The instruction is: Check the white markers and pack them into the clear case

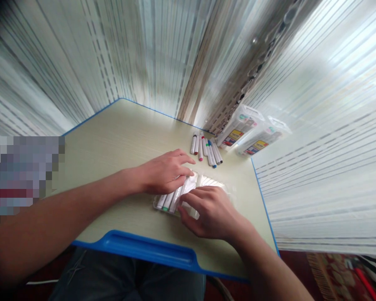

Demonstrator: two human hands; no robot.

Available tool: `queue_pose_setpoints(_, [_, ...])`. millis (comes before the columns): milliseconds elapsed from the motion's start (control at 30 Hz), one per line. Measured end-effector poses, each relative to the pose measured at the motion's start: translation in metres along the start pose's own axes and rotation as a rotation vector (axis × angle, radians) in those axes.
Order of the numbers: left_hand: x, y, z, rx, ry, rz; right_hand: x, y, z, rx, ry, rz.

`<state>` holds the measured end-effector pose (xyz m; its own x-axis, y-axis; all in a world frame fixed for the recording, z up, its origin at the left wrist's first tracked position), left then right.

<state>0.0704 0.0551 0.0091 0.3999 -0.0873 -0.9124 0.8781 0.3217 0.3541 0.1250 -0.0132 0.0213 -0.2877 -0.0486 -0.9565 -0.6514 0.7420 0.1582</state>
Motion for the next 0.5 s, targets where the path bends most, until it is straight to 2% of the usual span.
queue_pose_setpoints(133, [-0.0005, -0.0001, 0.0009, 0.008, -0.017, 0.019, -0.0006, -0.0009, 0.0022, -0.007, -0.028, 0.023])
queue_pose_setpoints(500, [0.0035, 0.0002, 0.0033, 0.019, -0.002, -0.029, -0.0041, 0.0015, 0.0078, 0.018, -0.044, 0.072])
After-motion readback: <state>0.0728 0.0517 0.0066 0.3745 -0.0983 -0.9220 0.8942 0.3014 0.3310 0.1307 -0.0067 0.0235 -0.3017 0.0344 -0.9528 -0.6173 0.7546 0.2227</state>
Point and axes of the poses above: each hand's wrist, its own y-axis towards the middle knuckle, its own x-axis out of the palm, z = x × y, the point moved 9 cm from there along y, towards the middle knuckle, and after that the axes turned 14 degrees about x, right-handed, at the moved point
